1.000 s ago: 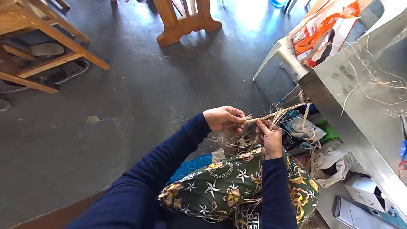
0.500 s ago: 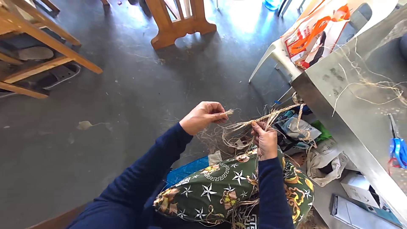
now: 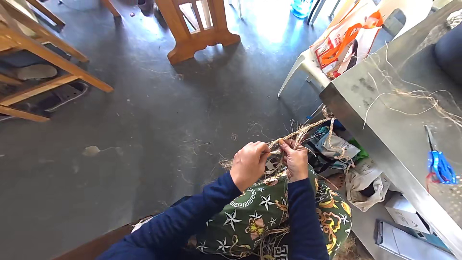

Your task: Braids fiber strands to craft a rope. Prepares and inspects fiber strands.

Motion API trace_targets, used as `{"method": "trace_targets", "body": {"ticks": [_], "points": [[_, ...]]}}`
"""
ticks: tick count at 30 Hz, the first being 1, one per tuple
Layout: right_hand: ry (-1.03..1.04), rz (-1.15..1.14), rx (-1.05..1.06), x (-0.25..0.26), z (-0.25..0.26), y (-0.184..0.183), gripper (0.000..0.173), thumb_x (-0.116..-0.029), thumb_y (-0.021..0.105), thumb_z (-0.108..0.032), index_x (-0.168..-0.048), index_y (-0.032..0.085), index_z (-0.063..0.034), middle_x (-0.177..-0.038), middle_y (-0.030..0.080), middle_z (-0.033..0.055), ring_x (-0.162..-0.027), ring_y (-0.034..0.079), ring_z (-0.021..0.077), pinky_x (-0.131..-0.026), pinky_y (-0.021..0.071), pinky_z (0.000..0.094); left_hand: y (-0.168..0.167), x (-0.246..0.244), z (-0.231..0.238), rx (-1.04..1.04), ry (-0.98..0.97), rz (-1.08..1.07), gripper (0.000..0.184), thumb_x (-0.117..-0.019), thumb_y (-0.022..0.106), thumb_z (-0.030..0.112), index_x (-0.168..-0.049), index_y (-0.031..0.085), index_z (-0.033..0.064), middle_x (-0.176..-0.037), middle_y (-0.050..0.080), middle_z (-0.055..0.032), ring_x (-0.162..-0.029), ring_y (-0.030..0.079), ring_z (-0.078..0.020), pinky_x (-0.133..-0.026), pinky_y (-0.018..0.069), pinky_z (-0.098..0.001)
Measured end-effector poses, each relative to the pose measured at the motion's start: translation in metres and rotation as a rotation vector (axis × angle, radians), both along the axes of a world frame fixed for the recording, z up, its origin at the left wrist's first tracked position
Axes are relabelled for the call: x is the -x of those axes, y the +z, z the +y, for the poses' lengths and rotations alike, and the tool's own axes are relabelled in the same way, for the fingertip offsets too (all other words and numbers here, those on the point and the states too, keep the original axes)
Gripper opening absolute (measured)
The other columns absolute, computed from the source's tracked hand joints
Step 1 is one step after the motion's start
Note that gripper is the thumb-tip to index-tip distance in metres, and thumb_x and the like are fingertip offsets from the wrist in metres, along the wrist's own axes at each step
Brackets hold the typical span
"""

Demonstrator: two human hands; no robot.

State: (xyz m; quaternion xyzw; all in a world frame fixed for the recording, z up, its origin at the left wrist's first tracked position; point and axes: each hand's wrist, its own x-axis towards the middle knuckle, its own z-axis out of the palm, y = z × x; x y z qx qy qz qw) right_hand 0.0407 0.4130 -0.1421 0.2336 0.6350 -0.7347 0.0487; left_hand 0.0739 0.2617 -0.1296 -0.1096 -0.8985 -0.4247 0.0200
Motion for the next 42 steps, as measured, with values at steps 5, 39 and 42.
{"method": "trace_targets", "body": {"ticks": [5,39,42], "points": [[-0.003,-0.015,0.011,-0.001,0.000,0.002,0.006,-0.0956,0.069,-0.001,-0.091,0.069,0.0031,-0.063,0.064,0.0053,-0.041,0.039,0.0027,-0.039,0.0298,0.0187,-0.009,-0.006,0.006,0.195,0.016,0.233,0.016,-0.0977,0.060,0.009,-0.089,0.071,0.0015,-0.114,0.071,-0.0170,-0.102,0.070,-0.0358,-0.079,0.0582,-0.0520],[0.018,-0.001,-0.018,0.000,0.003,-0.001,0.001,-0.0939,0.070,-0.001,-0.094,0.071,0.0001,-0.064,0.056,0.0003,-0.046,0.038,0.0040,-0.044,0.0331,0.0203,0.014,0.064,-0.013,-0.154,-0.158,-0.235,0.006,-0.0936,0.073,0.006,-0.091,0.077,0.0039,-0.077,0.071,-0.0049,-0.068,0.063,-0.0106,-0.068,0.0526,-0.0341],[0.001,-0.002,-0.031,0.000,0.002,0.000,0.004,-0.0931,0.069,0.001,-0.090,0.070,-0.0007,-0.062,0.055,-0.0005,-0.045,0.037,0.0042,-0.043,0.0320,0.0204,0.013,0.068,-0.012,-0.224,-0.132,-0.294,0.005,-0.0931,0.073,0.005,-0.090,0.077,0.0028,-0.077,0.071,-0.0041,-0.068,0.063,-0.0077,-0.068,0.0524,-0.0303]]}}
